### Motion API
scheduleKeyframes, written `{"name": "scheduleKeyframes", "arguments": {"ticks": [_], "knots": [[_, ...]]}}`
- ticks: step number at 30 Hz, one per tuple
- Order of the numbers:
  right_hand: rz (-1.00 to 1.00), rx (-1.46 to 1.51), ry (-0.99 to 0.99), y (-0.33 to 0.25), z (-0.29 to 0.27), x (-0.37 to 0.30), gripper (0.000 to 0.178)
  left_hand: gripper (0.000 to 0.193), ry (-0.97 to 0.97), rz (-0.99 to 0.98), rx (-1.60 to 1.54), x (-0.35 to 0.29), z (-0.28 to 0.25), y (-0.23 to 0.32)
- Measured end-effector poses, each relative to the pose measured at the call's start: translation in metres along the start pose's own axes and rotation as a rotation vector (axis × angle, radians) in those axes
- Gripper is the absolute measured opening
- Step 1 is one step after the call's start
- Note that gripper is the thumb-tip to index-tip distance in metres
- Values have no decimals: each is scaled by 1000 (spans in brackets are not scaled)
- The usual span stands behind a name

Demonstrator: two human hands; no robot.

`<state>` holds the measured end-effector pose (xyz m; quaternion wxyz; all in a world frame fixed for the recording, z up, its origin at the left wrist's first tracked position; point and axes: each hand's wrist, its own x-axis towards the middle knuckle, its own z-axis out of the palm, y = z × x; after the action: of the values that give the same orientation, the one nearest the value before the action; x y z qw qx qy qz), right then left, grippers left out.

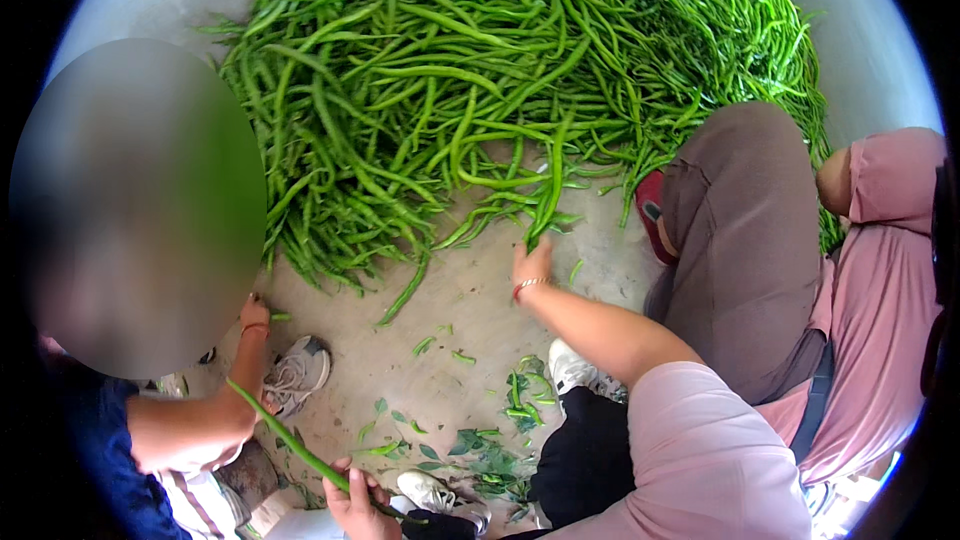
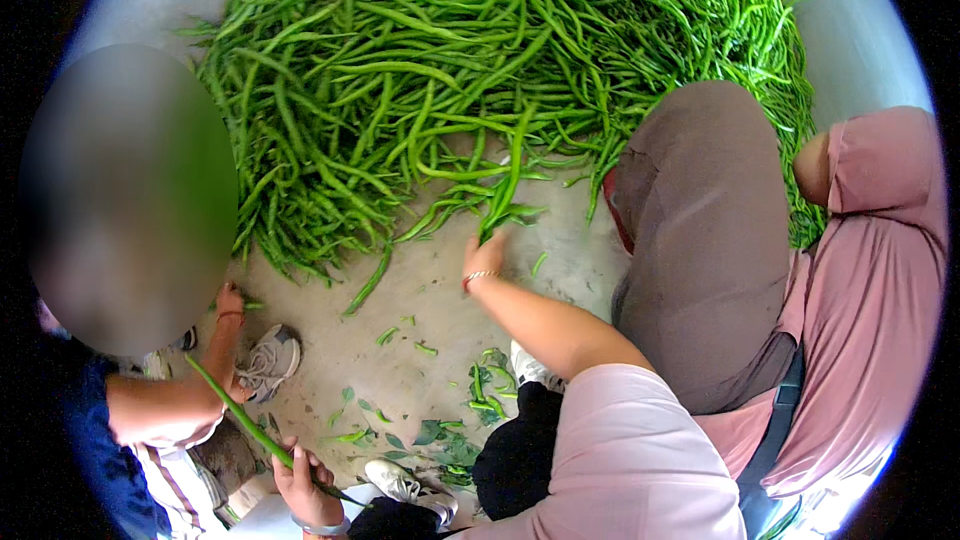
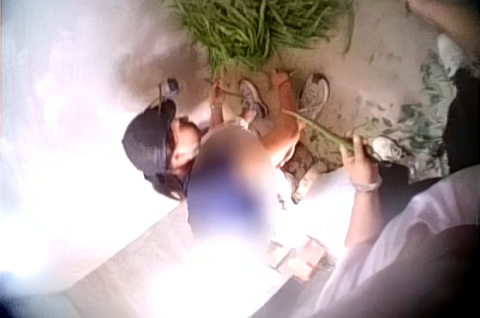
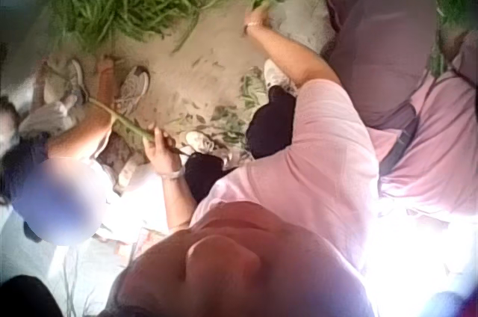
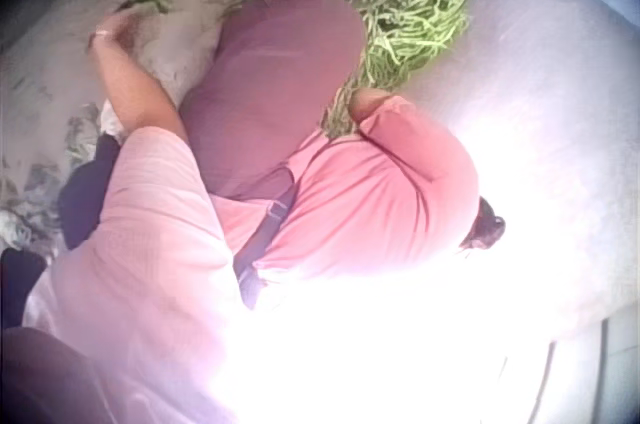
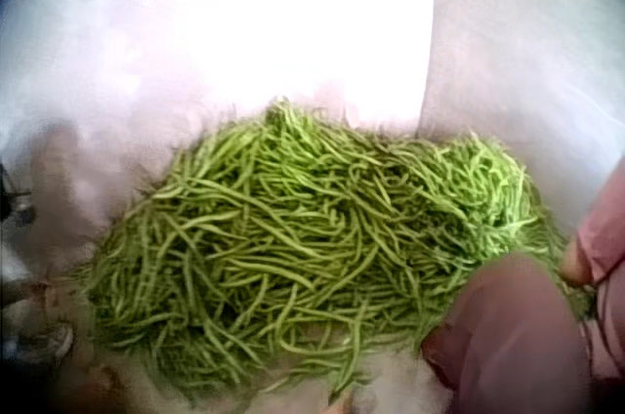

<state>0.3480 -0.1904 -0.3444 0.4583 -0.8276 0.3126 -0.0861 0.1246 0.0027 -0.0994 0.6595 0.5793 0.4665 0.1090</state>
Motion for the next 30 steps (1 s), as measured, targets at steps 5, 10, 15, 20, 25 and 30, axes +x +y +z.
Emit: {"name": "scheduleKeyframes", "arguments": {"ticks": [5, 10, 15, 20, 25, 30], "knots": [[271, 557, -732, -120, -74, -93, 17, 16, -67, 16, -115, -20, -18, 19], [161, 725, -1242, -194, -187, -154, 17, 13, -184, 2, -276, -32, -38, 30], [208, 813, -1585, -222, -264, -225, 21, 33, -488, 9, -644, -51, -48, 51], [396, 697, -1797, -200, -297, -269, 23, 32, -880, 8, -1004, -86, -51, 60], [393, 611, -1696, -184, -310, -289, 21, 15, -757, -40, -946, -96, -66, 45], [199, 437, -1705, -189, -333, -288, 18, 9, -875, -43, -939, -99, -92, 44]]}}
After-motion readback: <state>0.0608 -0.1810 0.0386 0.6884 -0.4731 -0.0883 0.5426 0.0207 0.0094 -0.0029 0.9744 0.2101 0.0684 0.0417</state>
